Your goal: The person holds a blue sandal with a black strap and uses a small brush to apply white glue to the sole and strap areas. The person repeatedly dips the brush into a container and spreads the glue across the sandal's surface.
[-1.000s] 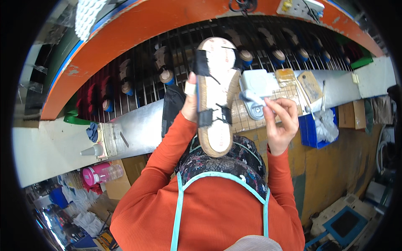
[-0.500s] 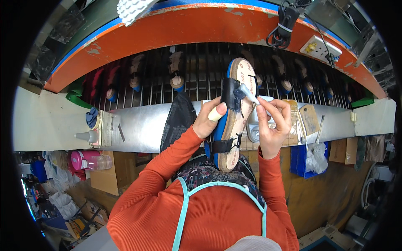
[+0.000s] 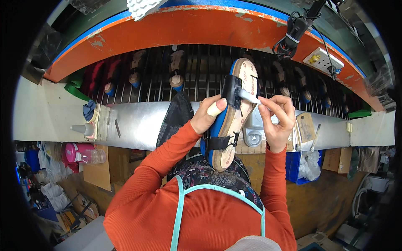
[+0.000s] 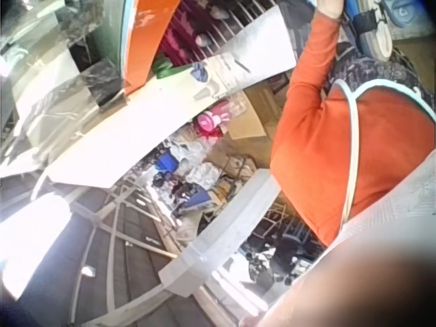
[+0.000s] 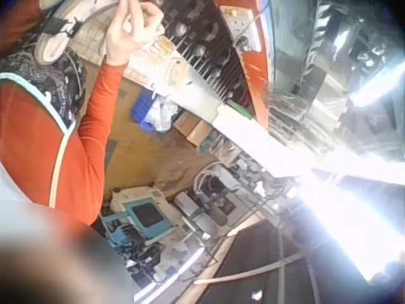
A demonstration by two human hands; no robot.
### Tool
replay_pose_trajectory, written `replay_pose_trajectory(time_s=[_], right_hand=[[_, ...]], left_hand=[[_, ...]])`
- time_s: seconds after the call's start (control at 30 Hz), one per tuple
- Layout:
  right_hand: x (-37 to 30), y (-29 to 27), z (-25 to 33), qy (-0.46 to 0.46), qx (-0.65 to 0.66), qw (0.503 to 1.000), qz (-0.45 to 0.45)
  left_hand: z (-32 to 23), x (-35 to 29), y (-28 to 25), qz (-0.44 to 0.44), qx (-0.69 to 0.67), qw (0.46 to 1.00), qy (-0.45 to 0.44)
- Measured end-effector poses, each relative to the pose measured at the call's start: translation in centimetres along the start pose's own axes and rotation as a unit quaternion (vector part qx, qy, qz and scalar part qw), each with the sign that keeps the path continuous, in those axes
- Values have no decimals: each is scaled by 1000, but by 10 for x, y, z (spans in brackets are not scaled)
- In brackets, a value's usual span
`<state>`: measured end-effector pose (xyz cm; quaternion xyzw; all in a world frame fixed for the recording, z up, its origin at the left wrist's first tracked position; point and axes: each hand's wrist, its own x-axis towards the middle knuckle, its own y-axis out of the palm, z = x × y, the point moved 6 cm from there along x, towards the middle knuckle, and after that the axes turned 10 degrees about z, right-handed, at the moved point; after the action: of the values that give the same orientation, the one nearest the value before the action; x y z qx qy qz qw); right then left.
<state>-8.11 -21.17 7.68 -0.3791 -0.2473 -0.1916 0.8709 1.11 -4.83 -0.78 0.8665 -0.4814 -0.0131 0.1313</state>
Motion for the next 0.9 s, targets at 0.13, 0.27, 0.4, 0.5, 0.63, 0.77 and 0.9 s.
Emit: replay_pose_trajectory(time_s=[0.13, 0.27, 0.4, 0.5, 0.63, 0.77, 0.9], right_hand=[[-12, -4, 3, -5, -23, 1000, 19], [-11, -8, 6, -53, 88, 994, 29], [-13, -11, -5, 50, -3, 996, -71], [-28, -3, 4, 61, 38, 997, -34], [-48, 6, 15, 100, 157, 982, -13], [-45, 8, 20, 101, 74, 991, -49], [-36, 6, 25, 70, 0, 994, -81]], left_hand=[[2, 7, 1, -28, -19, 999, -16], [0, 16, 13, -9, -123, 991, -43], [-6, 19, 29, -8, -208, 978, -31], [-12, 18, 29, -20, -241, 970, -13], [-9, 9, 18, -68, -175, 981, -39], [-4, 6, 12, -57, -132, 989, -28], [-1, 2, 10, -54, -100, 993, -17]])
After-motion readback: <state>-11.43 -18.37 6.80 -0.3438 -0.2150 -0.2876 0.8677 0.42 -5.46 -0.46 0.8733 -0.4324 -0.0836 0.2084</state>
